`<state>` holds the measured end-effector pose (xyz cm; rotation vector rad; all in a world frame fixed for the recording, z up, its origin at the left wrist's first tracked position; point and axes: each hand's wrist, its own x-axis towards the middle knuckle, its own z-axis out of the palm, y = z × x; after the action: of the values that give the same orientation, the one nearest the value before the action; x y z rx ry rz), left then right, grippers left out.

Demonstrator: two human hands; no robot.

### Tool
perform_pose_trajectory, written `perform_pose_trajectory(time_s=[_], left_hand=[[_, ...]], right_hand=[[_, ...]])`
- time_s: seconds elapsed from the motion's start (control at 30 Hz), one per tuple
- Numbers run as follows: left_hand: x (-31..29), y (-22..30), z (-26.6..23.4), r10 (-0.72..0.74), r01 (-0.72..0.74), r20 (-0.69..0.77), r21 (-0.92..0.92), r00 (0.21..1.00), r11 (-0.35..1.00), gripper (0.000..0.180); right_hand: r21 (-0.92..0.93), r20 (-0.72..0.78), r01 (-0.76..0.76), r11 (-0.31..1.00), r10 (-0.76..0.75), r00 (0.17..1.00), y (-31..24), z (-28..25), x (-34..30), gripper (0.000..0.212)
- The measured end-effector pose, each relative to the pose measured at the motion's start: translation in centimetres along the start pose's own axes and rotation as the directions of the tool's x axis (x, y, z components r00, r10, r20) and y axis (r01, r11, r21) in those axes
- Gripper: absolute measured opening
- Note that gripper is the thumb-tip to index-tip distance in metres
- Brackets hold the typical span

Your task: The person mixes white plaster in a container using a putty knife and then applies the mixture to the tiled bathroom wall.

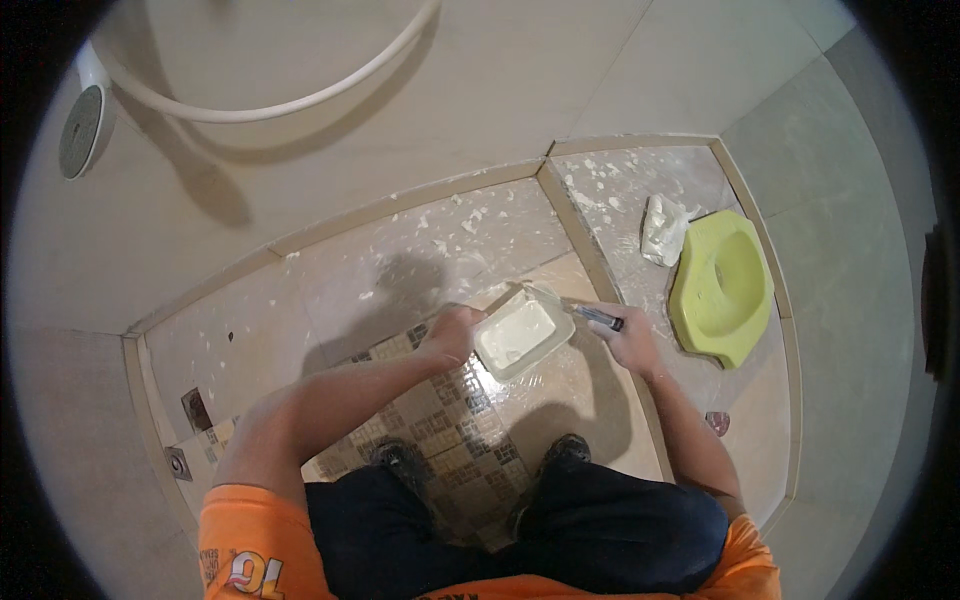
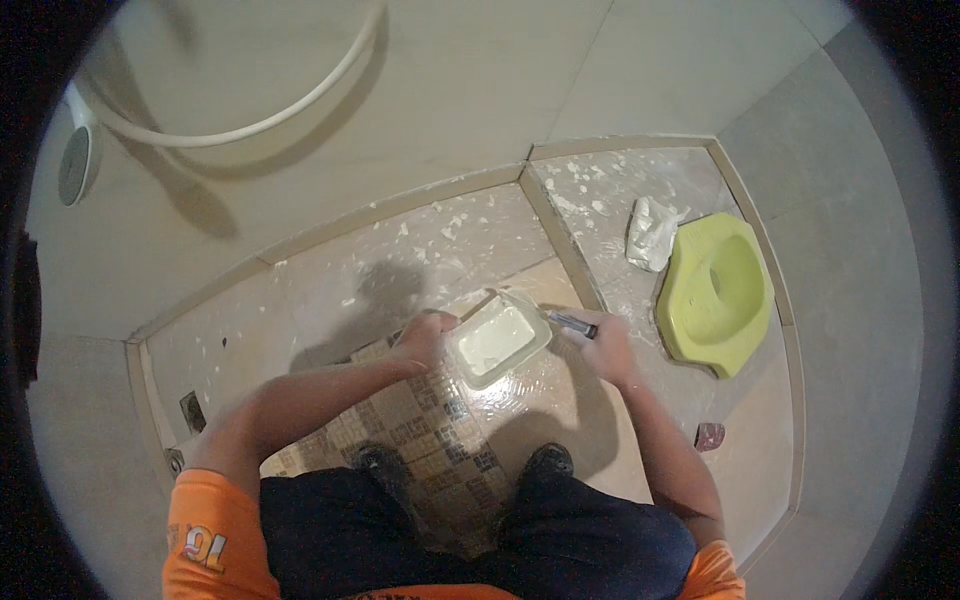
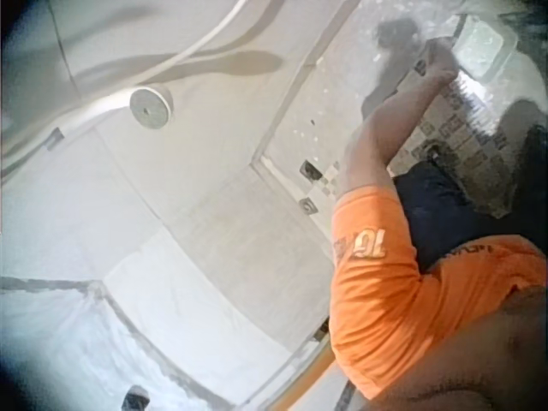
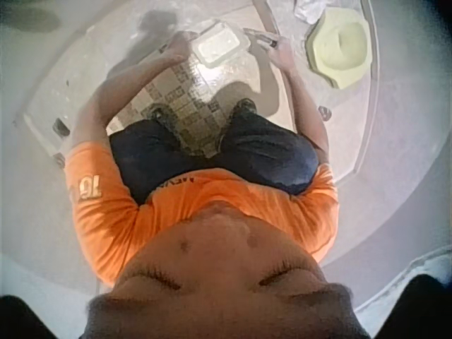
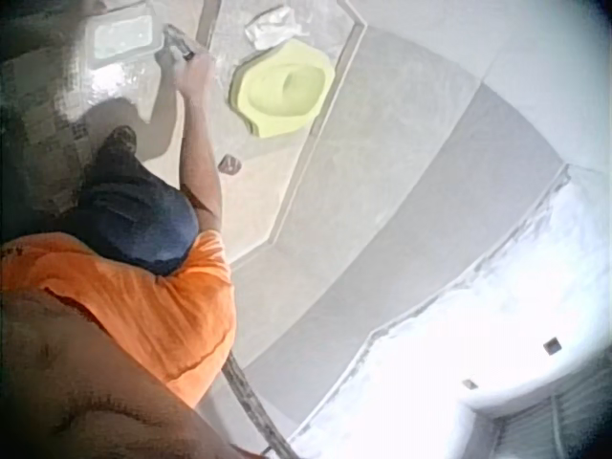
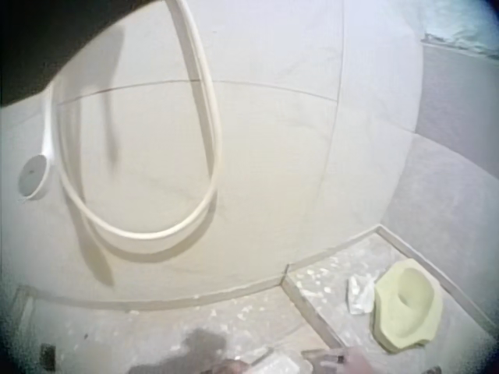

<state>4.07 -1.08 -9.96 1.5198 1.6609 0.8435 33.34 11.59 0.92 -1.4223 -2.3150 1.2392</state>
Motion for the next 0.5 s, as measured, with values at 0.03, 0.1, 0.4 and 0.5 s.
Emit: perform_pose_trajectory(time_s=[0.03, 0.1, 0.4, 0.5], left_hand=[[-0.3, 0.3, -0.4, 0.012, -0.012, -0.013, 0.013, 1.0, 1.0, 0.019], [-0.5, -0.3, -0.2, -0.036, 0.037, -0.025, 0.049, 0.999, 0.998, 0.018], [0.1, -0.6, -0.5, -0.213, 0.216, -0.039, 0.113, 0.976, 0.97, 0.019], [0.3, -1.0, -0.6, -0.217, 0.218, -0.026, 0.065, 0.976, 0.974, 0.023]], right_hand=[[-0.011, 0.025, -0.017, 1.0, 0.017, 1.0, -1.0, 0.7, 0.4, 0.035], [-0.037, 0.066, -0.054, 0.998, 0.057, 0.996, -2.8, 1.5, 0.8, 0.035], [0.003, 0.195, 0.099, 0.995, -0.098, 0.976, -3.6, 4.2, -0.7, 0.033], [0.082, 0.013, 0.092, 0.992, -0.093, 0.996, -2.0, 4.0, -1.0, 0.032]])
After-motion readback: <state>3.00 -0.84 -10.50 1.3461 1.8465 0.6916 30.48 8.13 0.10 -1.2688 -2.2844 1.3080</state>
